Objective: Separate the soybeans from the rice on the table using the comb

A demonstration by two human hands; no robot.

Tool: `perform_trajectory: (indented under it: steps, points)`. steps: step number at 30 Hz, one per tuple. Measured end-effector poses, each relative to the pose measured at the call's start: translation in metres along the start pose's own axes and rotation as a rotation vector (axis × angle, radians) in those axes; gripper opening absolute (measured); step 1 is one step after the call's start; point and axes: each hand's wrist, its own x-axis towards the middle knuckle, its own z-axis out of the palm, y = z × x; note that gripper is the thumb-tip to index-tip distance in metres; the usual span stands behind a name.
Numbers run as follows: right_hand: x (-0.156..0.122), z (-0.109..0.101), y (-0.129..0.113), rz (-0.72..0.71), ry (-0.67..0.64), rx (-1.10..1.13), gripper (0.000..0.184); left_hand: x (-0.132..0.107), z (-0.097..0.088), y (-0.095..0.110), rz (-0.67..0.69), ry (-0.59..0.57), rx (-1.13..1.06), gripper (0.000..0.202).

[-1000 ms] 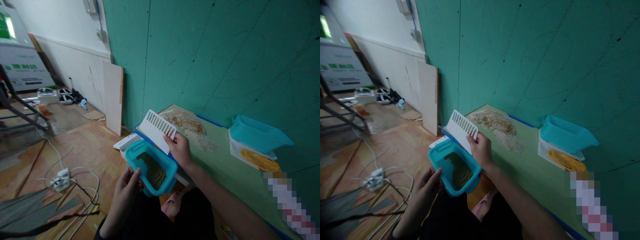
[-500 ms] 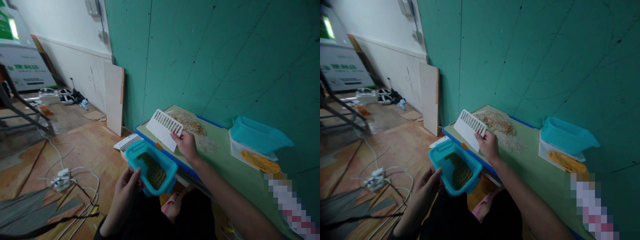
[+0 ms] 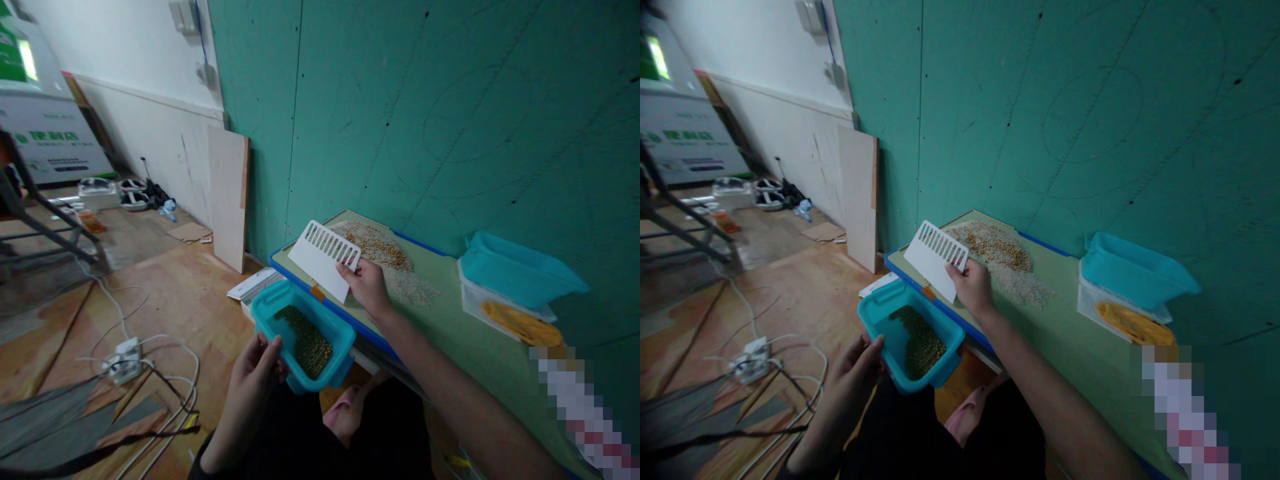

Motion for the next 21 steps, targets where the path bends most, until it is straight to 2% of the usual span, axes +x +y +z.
perform_trajectory:
  steps: [8, 21]
  points:
    - [0.002, 0.009, 0.0, -0.003, -0.017, -0.009, 0.031, -0.001, 0.007, 0.008, -0.023, 0.029, -0.007, 0.037]
    - [0.001, 0.017, -0.008, 0.003, -0.033, -0.002, 0.032, 0.001, 0.002, 0.007, -0.017, 0.018, -0.014, 0.034]
